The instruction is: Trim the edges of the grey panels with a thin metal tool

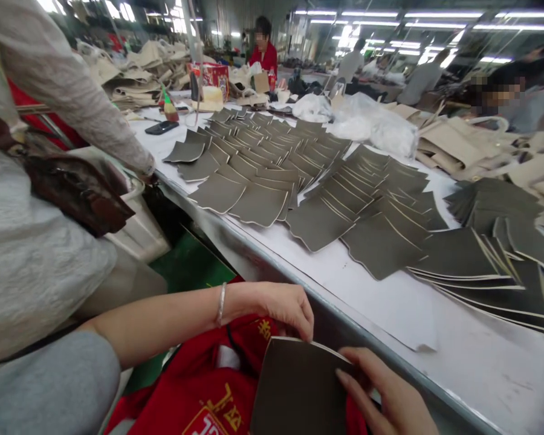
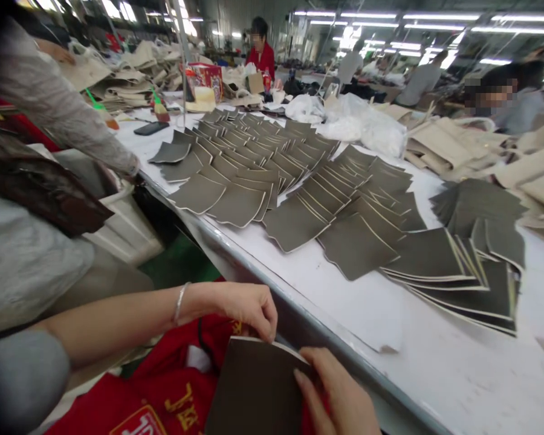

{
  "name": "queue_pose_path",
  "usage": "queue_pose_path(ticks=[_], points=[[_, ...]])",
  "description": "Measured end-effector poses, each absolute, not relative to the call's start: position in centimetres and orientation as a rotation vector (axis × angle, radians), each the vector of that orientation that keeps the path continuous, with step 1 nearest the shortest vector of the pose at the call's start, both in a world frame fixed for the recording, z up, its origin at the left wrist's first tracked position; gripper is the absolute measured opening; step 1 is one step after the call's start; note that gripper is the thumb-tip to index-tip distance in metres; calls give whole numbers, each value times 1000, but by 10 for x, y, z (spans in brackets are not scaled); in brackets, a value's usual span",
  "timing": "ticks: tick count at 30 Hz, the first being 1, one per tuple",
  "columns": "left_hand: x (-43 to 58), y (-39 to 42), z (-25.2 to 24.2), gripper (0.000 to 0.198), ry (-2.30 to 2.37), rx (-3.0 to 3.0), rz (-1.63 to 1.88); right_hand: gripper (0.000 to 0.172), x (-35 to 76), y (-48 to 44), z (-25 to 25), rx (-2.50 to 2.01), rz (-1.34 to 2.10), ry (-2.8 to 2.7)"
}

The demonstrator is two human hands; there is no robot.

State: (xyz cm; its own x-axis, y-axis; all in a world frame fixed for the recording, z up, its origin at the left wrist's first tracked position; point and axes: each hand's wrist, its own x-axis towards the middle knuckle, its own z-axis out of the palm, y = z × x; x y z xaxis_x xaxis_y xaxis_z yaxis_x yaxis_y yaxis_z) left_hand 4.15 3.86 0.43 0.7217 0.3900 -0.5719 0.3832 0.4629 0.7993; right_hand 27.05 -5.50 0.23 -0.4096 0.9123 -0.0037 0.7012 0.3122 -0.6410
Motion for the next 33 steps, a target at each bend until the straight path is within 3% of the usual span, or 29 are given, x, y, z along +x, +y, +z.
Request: queue_pose_path(ticks=[3, 5, 14, 23, 33], points=[[42, 37, 0, 8, 797, 1089, -9, 23, 259, -52, 1, -1246, 216, -2340], [43, 37, -1, 6, 800, 1099, -7, 19, 249, -52, -1, -1163, 66, -2376], [44, 28, -3, 3, 816, 1088, 44, 12, 235, -55, -12, -1140, 0, -2407], [39, 11, -3, 4, 894, 1503, 62, 5, 230, -58, -15, -1050, 6, -2478], [39, 12, -15, 4, 840, 1460, 89, 8, 233, -52, -17, -1005, 78, -2473]])
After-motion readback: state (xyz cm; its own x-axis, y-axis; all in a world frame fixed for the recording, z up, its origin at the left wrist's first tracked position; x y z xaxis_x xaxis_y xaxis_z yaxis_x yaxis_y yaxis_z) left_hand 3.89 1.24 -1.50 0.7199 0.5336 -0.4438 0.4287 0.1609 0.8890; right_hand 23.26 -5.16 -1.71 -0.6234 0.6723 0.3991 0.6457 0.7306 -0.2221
